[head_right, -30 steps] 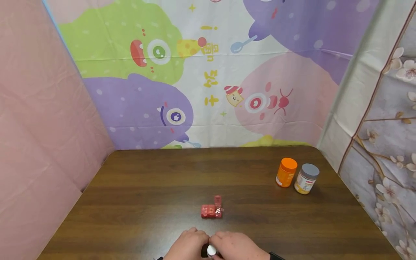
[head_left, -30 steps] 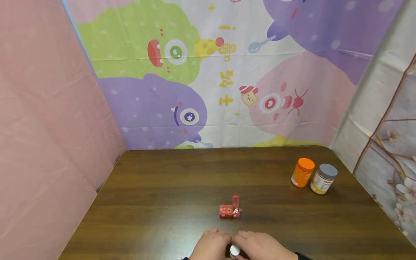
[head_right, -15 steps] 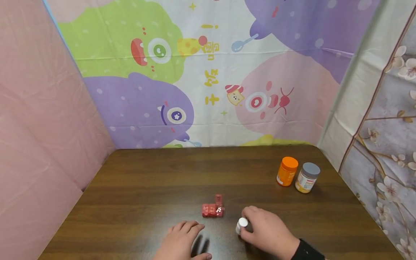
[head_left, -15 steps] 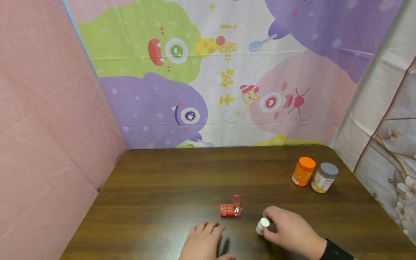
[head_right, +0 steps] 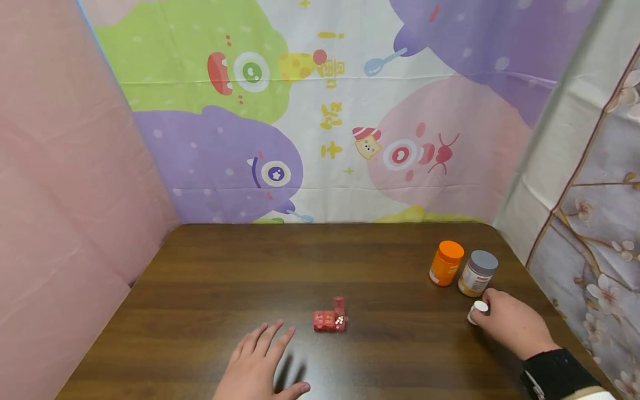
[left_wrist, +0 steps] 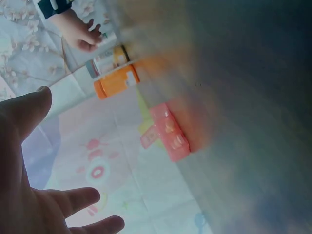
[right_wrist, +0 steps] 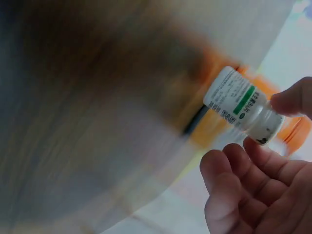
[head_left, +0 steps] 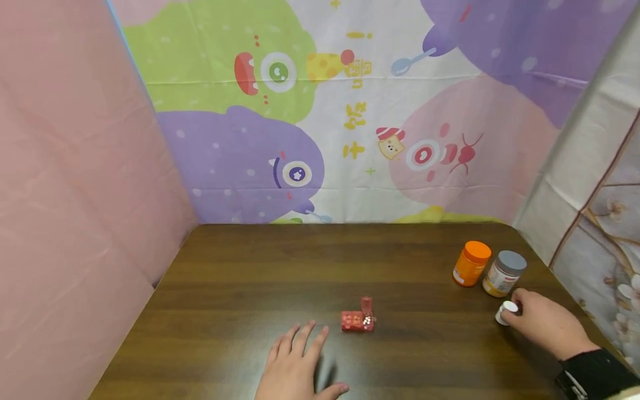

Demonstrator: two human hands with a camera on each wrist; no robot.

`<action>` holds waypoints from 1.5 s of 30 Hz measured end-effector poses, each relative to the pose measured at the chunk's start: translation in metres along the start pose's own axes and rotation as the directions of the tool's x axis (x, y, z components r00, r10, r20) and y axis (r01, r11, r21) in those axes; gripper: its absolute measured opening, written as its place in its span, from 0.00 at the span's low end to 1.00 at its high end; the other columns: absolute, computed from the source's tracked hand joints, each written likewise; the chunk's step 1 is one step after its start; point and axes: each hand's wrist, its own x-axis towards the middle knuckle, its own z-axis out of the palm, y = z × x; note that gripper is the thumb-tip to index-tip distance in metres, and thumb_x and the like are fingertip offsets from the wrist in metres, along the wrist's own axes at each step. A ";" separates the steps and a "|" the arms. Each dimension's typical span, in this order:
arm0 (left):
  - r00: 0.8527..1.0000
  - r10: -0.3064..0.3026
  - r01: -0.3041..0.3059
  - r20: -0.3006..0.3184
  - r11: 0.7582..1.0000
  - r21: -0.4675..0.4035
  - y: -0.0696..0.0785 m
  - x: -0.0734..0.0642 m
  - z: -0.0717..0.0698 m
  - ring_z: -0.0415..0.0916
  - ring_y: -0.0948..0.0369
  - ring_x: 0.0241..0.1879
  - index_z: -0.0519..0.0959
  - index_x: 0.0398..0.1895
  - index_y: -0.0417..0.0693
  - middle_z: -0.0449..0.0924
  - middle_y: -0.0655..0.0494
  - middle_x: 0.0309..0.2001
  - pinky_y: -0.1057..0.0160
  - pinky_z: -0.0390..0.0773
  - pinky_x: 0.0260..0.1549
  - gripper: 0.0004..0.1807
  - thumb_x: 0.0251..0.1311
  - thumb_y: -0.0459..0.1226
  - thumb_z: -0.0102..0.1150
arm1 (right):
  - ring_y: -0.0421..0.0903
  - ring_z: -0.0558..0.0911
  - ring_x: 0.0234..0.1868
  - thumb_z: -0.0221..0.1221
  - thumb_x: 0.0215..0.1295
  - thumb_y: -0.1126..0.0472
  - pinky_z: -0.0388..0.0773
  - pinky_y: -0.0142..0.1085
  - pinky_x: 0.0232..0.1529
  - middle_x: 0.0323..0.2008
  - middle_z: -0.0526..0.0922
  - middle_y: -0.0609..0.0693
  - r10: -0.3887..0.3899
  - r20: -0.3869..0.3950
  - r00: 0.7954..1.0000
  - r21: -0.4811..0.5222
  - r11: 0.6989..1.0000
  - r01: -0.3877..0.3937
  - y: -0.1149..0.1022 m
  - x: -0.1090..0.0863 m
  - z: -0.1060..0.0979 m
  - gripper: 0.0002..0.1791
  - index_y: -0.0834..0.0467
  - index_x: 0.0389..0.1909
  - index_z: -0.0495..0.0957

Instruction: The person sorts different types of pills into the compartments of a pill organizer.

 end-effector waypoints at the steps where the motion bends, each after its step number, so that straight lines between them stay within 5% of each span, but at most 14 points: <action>1: 1.000 0.000 0.000 0.004 1.000 0.000 0.000 0.000 0.000 0.62 0.46 0.67 0.66 0.72 0.57 0.66 0.50 0.70 0.40 0.64 0.61 0.51 0.49 0.74 0.54 | 0.45 0.66 0.20 0.60 0.62 0.53 0.58 0.38 0.23 0.20 0.67 0.48 0.014 -0.008 1.000 0.000 1.000 -0.014 0.010 0.002 -0.002 0.13 0.57 0.27 0.70; 8: 0.999 -0.015 0.014 0.038 1.000 0.012 0.000 0.001 -0.002 0.62 0.46 0.68 0.65 0.73 0.58 0.65 0.50 0.71 0.41 0.63 0.62 0.52 0.49 0.75 0.53 | 0.48 0.69 0.22 0.58 0.66 0.55 0.63 0.41 0.24 0.20 0.71 0.51 0.098 -0.036 0.995 0.036 0.995 -0.097 0.056 0.026 -0.013 0.17 0.66 0.29 0.72; 16: 0.998 -0.028 0.028 0.048 1.000 0.010 -0.001 -0.001 -0.003 0.61 0.46 0.68 0.66 0.73 0.57 0.65 0.50 0.70 0.40 0.63 0.62 0.51 0.49 0.75 0.53 | 0.52 0.77 0.25 0.60 0.63 0.56 0.71 0.47 0.27 0.25 0.79 0.59 0.084 -0.070 0.994 0.060 0.995 -0.079 0.069 0.041 -0.013 0.20 0.73 0.36 0.73; 19: 0.998 -0.030 0.030 0.057 1.000 0.007 0.000 -0.001 -0.002 0.62 0.46 0.68 0.66 0.73 0.57 0.65 0.50 0.70 0.40 0.63 0.62 0.51 0.49 0.75 0.52 | 0.64 0.80 0.31 0.60 0.63 0.54 0.74 0.54 0.31 0.32 0.79 0.72 0.122 -0.092 0.988 0.064 0.991 -0.117 0.068 0.035 -0.011 0.30 0.80 0.46 0.67; 23: 0.998 -0.025 0.025 0.062 1.000 0.004 0.000 0.000 -0.001 0.62 0.46 0.68 0.67 0.72 0.57 0.66 0.50 0.70 0.40 0.63 0.62 0.51 0.50 0.76 0.52 | 0.74 0.77 0.38 0.57 0.65 0.51 0.73 0.58 0.35 0.43 0.72 0.82 0.264 -0.085 0.961 0.071 0.963 -0.259 0.059 0.020 -0.012 0.38 0.84 0.54 0.59; 26: 0.998 -0.017 0.017 0.056 1.000 0.002 0.000 0.002 -0.001 0.63 0.47 0.67 0.68 0.71 0.56 0.67 0.50 0.69 0.41 0.63 0.62 0.50 0.50 0.75 0.53 | 0.67 0.78 0.31 0.54 0.68 0.50 0.72 0.55 0.31 0.39 0.75 0.77 0.355 -0.063 0.933 0.053 0.935 -0.352 0.045 0.006 -0.009 0.33 0.80 0.52 0.61; 30: 0.997 -0.013 0.016 0.078 0.999 -0.031 0.002 0.007 -0.002 0.64 0.47 0.66 0.69 0.70 0.55 0.68 0.51 0.68 0.41 0.65 0.62 0.49 0.51 0.75 0.52 | 0.53 0.76 0.22 0.53 0.70 0.50 0.71 0.48 0.24 0.28 0.79 0.64 0.357 -0.052 0.932 0.039 0.934 -0.356 0.018 -0.012 -0.004 0.25 0.71 0.47 0.67; 33: 0.993 -0.013 0.022 0.120 0.997 -0.079 0.006 0.015 -0.004 0.64 0.48 0.66 0.69 0.70 0.56 0.68 0.52 0.68 0.40 0.65 0.61 0.49 0.53 0.75 0.49 | 0.49 0.75 0.22 0.52 0.71 0.49 0.69 0.45 0.22 0.26 0.79 0.57 0.272 -0.048 0.961 0.059 0.961 -0.269 -0.008 -0.020 -0.006 0.22 0.67 0.44 0.71; 37: 0.986 -0.019 0.043 0.166 0.988 -0.145 0.013 0.034 -0.003 0.66 0.48 0.65 0.67 0.71 0.56 0.69 0.51 0.66 0.38 0.68 0.57 0.47 0.55 0.74 0.49 | 0.44 0.72 0.23 0.55 0.70 0.51 0.67 0.40 0.24 0.25 0.75 0.48 0.059 -0.110 0.992 0.123 0.991 -0.046 -0.057 -0.020 -0.001 0.15 0.61 0.41 0.76; 40: 0.986 -0.023 0.046 0.164 0.989 -0.139 0.016 0.050 0.000 0.71 0.50 0.61 0.70 0.70 0.53 0.73 0.51 0.63 0.40 0.73 0.52 0.44 0.57 0.69 0.56 | 0.41 0.70 0.24 0.59 0.67 0.54 0.65 0.37 0.25 0.24 0.72 0.44 -0.092 -0.127 0.988 0.162 0.980 0.112 -0.107 -0.009 0.010 0.09 0.56 0.40 0.78; 45: 0.989 -0.010 0.021 0.146 0.997 -0.073 0.018 0.075 0.013 0.79 0.51 0.50 0.75 0.63 0.48 0.79 0.50 0.55 0.48 0.79 0.43 0.39 0.55 0.61 0.65 | 0.40 0.74 0.29 0.63 0.65 0.54 0.73 0.39 0.30 0.30 0.76 0.43 -0.258 -0.056 0.964 0.153 0.952 0.264 -0.177 0.017 0.028 0.09 0.54 0.42 0.80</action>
